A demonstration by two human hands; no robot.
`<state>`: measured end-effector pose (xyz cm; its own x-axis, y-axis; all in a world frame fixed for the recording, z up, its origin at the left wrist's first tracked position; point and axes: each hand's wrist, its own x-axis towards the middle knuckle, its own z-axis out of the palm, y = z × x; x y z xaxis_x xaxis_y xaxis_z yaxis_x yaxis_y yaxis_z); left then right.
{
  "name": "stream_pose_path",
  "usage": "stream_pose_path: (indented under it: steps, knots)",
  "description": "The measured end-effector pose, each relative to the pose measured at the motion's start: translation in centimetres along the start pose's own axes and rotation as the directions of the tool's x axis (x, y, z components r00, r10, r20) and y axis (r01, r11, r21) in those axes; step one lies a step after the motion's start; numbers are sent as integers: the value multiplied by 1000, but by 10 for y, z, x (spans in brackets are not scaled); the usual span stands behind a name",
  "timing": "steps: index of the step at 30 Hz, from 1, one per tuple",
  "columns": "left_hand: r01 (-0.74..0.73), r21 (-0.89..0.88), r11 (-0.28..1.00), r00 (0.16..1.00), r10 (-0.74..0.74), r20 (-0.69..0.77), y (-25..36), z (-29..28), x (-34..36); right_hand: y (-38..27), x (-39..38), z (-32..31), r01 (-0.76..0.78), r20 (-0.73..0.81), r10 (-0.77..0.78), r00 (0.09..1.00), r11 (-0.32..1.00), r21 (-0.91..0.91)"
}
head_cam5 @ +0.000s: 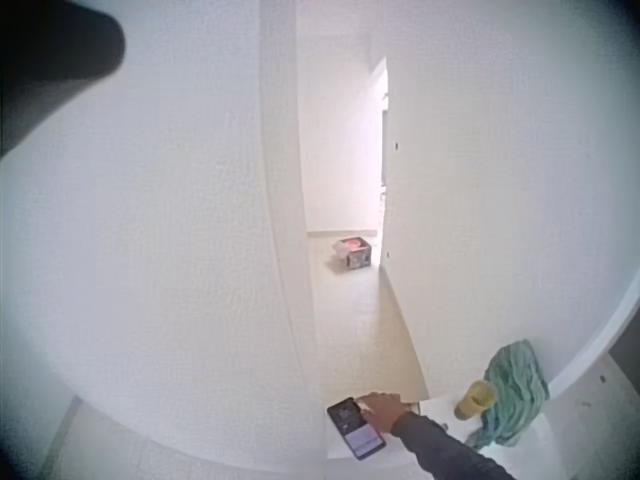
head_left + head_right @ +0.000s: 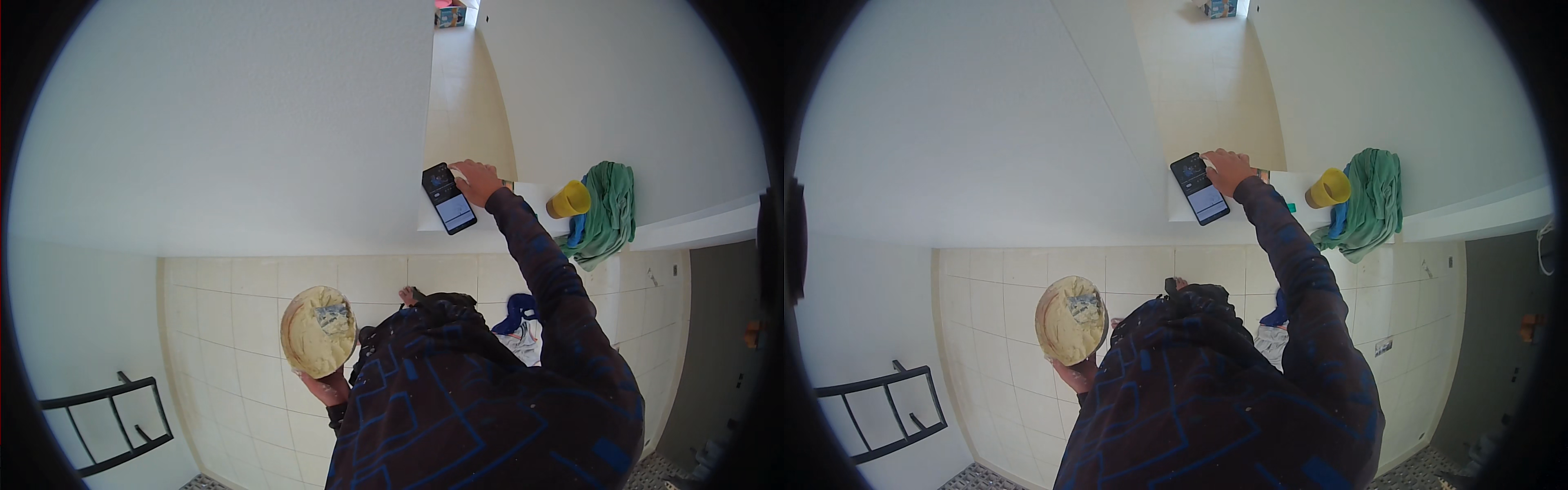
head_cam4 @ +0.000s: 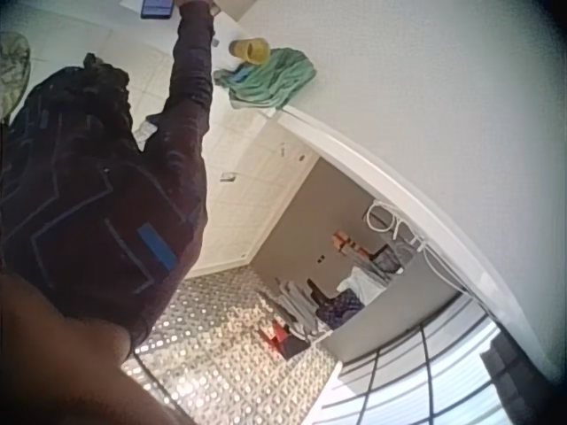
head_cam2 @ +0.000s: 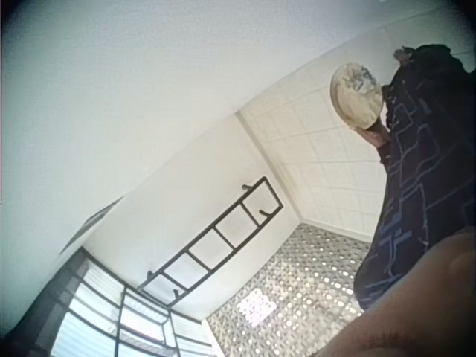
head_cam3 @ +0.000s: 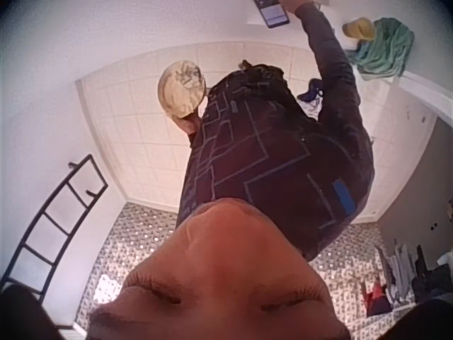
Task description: The person applies a pasty substance into the gaps between floor tiles using a small scraper.
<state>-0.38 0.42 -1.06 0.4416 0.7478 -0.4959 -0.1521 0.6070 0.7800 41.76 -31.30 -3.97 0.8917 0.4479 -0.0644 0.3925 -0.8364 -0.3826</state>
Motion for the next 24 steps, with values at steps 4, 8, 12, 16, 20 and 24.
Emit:
stream_pose_path:
  steps: [4,8,12,16,20,24]
  knots:
    - [12,-10,1000,1000,-12,1,0,-2,2,-3,0,-2,1,38,-1,999,1000,-9]
    - [-3,69,998,1000,3,-6,-3,-7,5,-5,1,-3,-4,35,4,999,1000,-10]
    - [24,-7,1000,1000,-24,11,-2,-7,4,-6,0,-1,-5,45,7,999,999,-43]
    - [-25,18,1000,997,24,67,-4,-15,5,-5,0,-1,-17,26,18,1000,1000,-15]
    - [17,-72,997,998,-12,59,-5,-19,7,2,2,0,-30,-3,30,1000,999,20]
    - [-1,34,999,1000,1,-3,-2,-6,3,7,-1,1,-14,-36,15,999,999,34]
